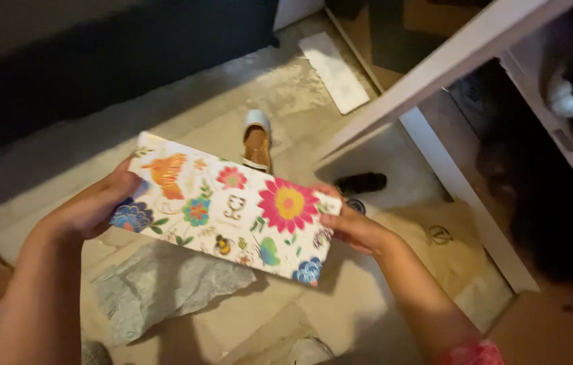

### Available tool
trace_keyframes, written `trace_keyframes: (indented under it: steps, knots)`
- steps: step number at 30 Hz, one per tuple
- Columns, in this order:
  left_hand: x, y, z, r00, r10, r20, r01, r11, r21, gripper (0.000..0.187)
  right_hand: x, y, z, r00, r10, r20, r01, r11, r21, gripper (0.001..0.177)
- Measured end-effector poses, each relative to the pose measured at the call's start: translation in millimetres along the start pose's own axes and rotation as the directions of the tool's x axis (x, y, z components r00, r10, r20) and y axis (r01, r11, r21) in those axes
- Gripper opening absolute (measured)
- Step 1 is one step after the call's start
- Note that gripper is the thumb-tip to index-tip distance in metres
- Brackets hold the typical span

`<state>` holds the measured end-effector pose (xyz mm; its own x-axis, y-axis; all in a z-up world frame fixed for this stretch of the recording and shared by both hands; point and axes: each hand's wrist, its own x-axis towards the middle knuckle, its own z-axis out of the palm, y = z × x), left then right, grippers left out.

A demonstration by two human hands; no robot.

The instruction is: The person removes several pairs of shoes from a shoe cabinet, wipes them with a cloth, and places them back on the shelves. They also pack a pair of brown shoes into a floral shoebox, store shoe polish tins and a brush inside the cabinet, and arrange a paper bag and other items.

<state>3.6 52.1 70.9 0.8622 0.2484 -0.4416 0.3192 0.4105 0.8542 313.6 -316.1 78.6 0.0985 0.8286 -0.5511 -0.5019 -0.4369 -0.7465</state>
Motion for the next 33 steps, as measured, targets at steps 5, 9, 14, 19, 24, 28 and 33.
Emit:
trace_keyframes:
  steps: [5, 9, 14, 19, 24, 28, 33]
  knots:
    - [30.6, 37.7, 65.5, 0.958, -0.247, 0.144, 0.189, 0.924, 0.331, 0.105, -83.3, 61.3, -58.0, 0.995, -0.003, -0.097, 0.015, 0.993, 0.120, 0.079]
    - [57.6, 46.3, 134.7, 0.888, -0.364, 0.283, 0.198, 0.855, 0.479, 0.100, -167.5, 134.5, -132.4, 0.868, 0.150, -0.474, -0.004, 0.955, 0.297, 0.064]
    - [96.0, 5.2, 199.6, 0.817, -0.206, 0.539, 0.029, 0.947, 0.319, 0.097, -232.3, 176.4, -187.7, 0.699, 0.311, -0.644, 0.020, 0.892, 0.453, 0.073]
    - [135.2, -40.7, 273.3, 0.895, -0.080, 0.440, 0.063, 0.997, 0.054, 0.098, -268.4, 180.9, -175.1, 0.678, 0.156, -0.719, 0.280, 0.849, 0.448, 0.077]
    - [168.6, -58.3, 354.4, 0.961, 0.238, 0.144, -0.249, 0.966, 0.071, 0.100, -255.3, 165.3, -139.7, 0.768, -0.200, -0.609, 0.464, 0.829, 0.313, 0.082]
    - [178.7, -73.5, 405.1, 0.904, 0.300, 0.303, -0.365, 0.913, 0.185, 0.100, -211.3, 141.9, -96.3, 0.700, -0.365, -0.613, 0.595, 0.773, 0.220, 0.085]
    - [171.1, -71.1, 437.0, 0.925, 0.274, 0.264, -0.370, 0.806, 0.462, 0.097, -167.5, 126.9, -96.1, 0.628, -0.327, -0.706, 0.662, 0.701, 0.265, 0.080]
